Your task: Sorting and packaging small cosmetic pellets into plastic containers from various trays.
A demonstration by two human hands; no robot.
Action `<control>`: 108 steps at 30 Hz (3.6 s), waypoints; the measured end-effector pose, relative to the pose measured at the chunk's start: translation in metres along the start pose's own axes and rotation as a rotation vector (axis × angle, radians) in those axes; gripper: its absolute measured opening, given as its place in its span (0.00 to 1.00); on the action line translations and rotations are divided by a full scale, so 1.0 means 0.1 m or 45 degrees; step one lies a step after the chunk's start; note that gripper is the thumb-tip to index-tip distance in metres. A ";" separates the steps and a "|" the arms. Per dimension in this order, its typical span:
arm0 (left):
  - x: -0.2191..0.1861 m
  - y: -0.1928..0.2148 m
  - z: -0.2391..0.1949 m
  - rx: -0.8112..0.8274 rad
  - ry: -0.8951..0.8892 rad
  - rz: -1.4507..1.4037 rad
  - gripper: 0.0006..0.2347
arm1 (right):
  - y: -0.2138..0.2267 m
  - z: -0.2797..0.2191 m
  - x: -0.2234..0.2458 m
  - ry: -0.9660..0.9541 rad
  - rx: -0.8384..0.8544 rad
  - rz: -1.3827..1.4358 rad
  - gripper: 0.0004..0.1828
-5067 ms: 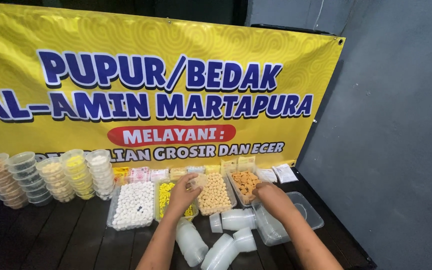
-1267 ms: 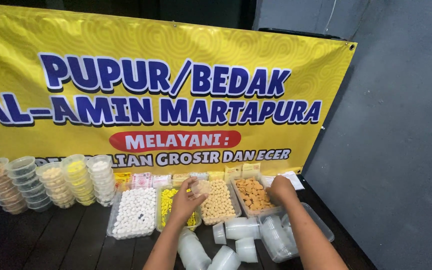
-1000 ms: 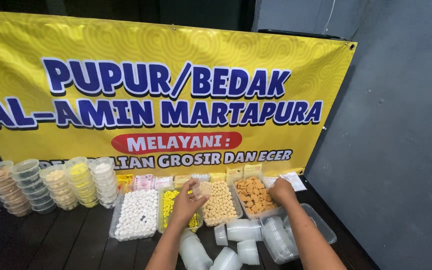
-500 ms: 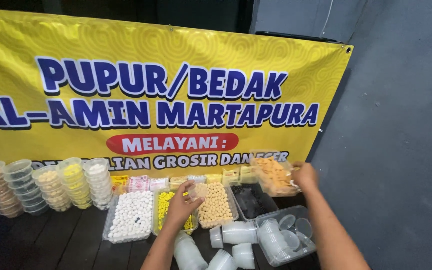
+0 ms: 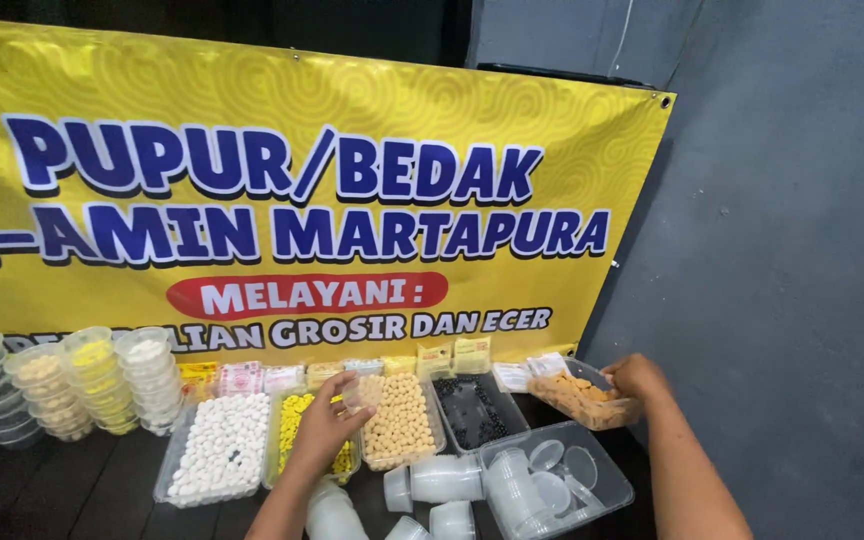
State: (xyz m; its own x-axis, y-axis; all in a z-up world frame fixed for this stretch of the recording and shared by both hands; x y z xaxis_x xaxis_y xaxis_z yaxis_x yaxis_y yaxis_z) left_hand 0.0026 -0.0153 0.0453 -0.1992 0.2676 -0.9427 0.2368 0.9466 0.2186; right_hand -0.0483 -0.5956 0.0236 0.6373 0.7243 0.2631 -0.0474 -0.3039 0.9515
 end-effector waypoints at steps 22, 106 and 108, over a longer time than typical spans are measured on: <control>0.00 -0.03 0.02 -0.001 -0.031 0.030 0.26 | -0.06 -0.56 0.41 0.020 -0.112 -0.041 0.24; 0.00 -0.05 0.10 0.033 0.051 -0.047 0.27 | -0.68 -0.31 2.22 0.388 0.086 -0.755 0.31; 0.03 -0.05 0.14 0.027 0.069 -0.018 0.28 | -0.82 -0.10 2.23 0.450 0.104 -0.626 0.17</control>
State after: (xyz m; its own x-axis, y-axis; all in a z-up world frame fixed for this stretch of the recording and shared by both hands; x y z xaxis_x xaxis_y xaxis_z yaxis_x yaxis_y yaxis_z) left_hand 0.0138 -0.0219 0.0376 -0.2533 0.2642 -0.9306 0.2535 0.9465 0.1997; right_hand 0.0903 -0.4025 0.0057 0.2750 0.9491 -0.1535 0.2556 0.0817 0.9633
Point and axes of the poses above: each hand's wrist, its own z-axis towards the middle knuckle, its own y-axis out of the back of the hand, x = y × z, the point moved 3 cm from there along z, towards the middle knuckle, and after that the axes turned 9 degrees about y, right-handed, at the moved point
